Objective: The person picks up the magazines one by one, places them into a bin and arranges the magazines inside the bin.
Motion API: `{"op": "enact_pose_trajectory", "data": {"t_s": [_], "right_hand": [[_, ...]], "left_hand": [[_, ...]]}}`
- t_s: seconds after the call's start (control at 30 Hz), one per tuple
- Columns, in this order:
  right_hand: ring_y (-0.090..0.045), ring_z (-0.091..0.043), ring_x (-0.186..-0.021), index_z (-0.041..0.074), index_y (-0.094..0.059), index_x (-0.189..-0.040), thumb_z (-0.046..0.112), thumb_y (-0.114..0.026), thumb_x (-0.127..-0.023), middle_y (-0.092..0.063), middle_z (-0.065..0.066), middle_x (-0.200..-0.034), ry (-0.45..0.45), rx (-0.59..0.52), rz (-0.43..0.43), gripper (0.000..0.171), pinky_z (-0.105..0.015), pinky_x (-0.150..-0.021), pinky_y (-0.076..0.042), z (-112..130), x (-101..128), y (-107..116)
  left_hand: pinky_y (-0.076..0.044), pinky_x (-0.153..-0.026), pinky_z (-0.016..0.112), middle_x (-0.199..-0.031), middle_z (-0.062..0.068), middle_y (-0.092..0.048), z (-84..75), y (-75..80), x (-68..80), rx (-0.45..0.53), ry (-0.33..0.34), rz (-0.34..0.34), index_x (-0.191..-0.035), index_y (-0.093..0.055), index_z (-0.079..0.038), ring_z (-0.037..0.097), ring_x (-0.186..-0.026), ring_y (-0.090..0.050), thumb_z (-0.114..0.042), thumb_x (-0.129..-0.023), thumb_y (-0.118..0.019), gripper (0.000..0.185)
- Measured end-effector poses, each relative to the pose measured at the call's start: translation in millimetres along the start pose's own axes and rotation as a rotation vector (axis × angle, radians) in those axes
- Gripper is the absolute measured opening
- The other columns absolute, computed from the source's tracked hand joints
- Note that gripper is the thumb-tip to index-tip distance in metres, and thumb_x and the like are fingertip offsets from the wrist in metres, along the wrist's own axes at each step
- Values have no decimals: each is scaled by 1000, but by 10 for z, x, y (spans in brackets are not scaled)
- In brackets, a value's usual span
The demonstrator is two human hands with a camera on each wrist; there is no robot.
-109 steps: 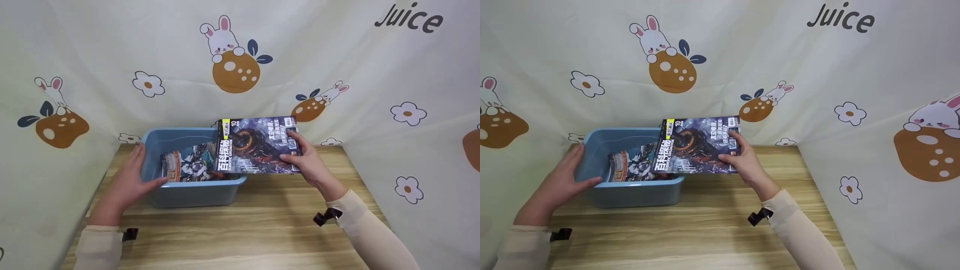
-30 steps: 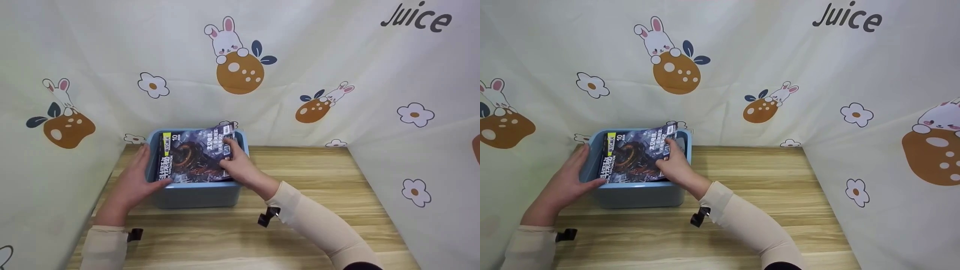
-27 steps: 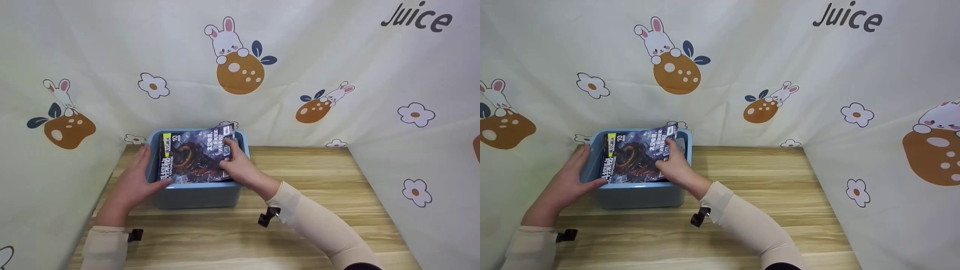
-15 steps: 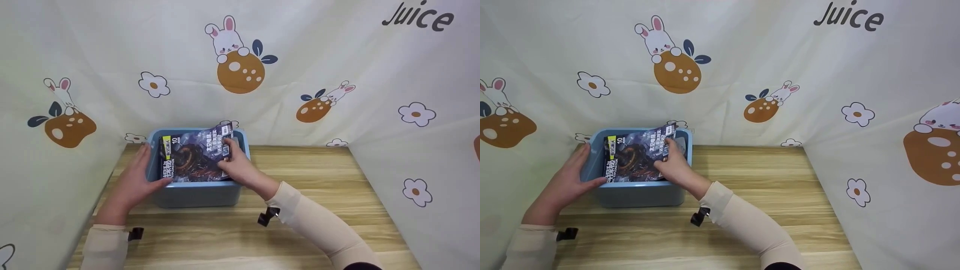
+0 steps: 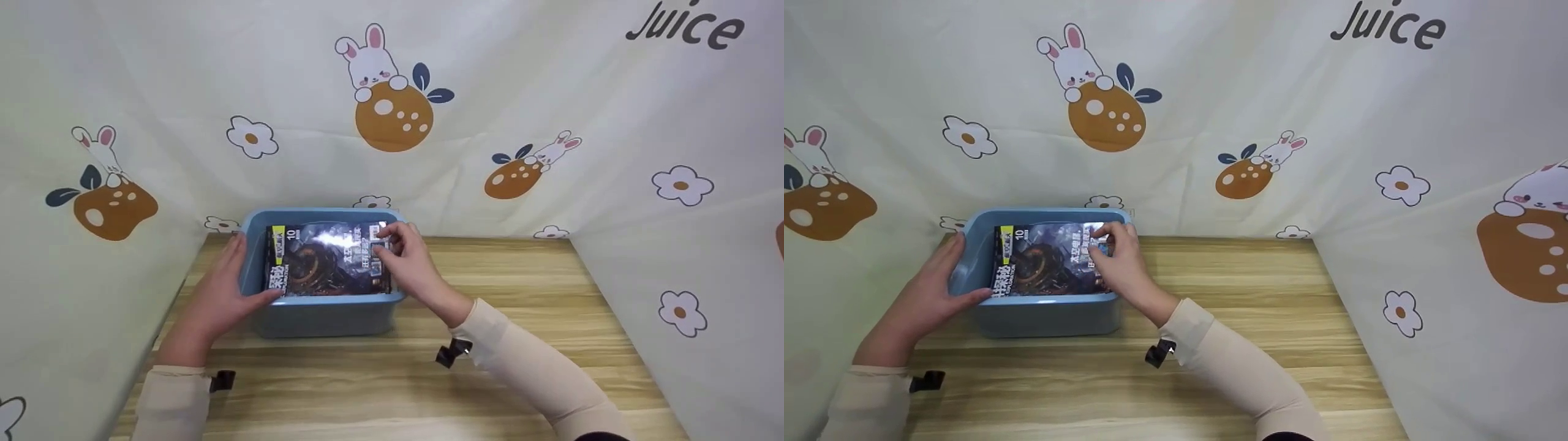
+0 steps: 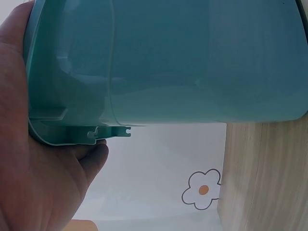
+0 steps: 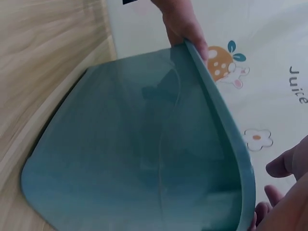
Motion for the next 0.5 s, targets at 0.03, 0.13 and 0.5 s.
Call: {"op": "enact_pose_trajectory", "data": {"t_s": [0.03,0.13,0.5], "right_hand": [[-49,-17,-88,1,-70,-116,3,-76,-99,-49,-6,-101,1,-7,1,19,-28,-78,-45,-28,-3,35],[-51,-18,-90,2,-71,-113,3,-75,-99,-53,-9,-104,11,-2,-5,15,-28,-79,-46,-135,-9,169],[-57,-26,-100,0,-71,-113,6,-72,-105,-58,-11,-111,75,306,52,11,-35,-81,-49,-661,70,1032]], "left_hand": [[-20,-124,81,-184,21,0,-2,-4,-5,-1,-4,1,-178,0,-10,52,-168,-6,-80,-86,-79,140],[-20,-124,81,-184,21,0,-6,-8,-20,-7,-11,2,-178,-2,-8,52,-168,-6,-79,-87,-79,139],[-20,-124,81,-182,29,-8,-87,167,-20,-141,-59,52,-175,-13,2,53,-167,-10,-75,-96,-71,125]]}}
Point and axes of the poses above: each hand's wrist, its own x-axis away from the middle knuckle, its own y-axis out of the back of the hand, z = x × y, the point moved 9 cm from there along -x, towards the middle knuckle
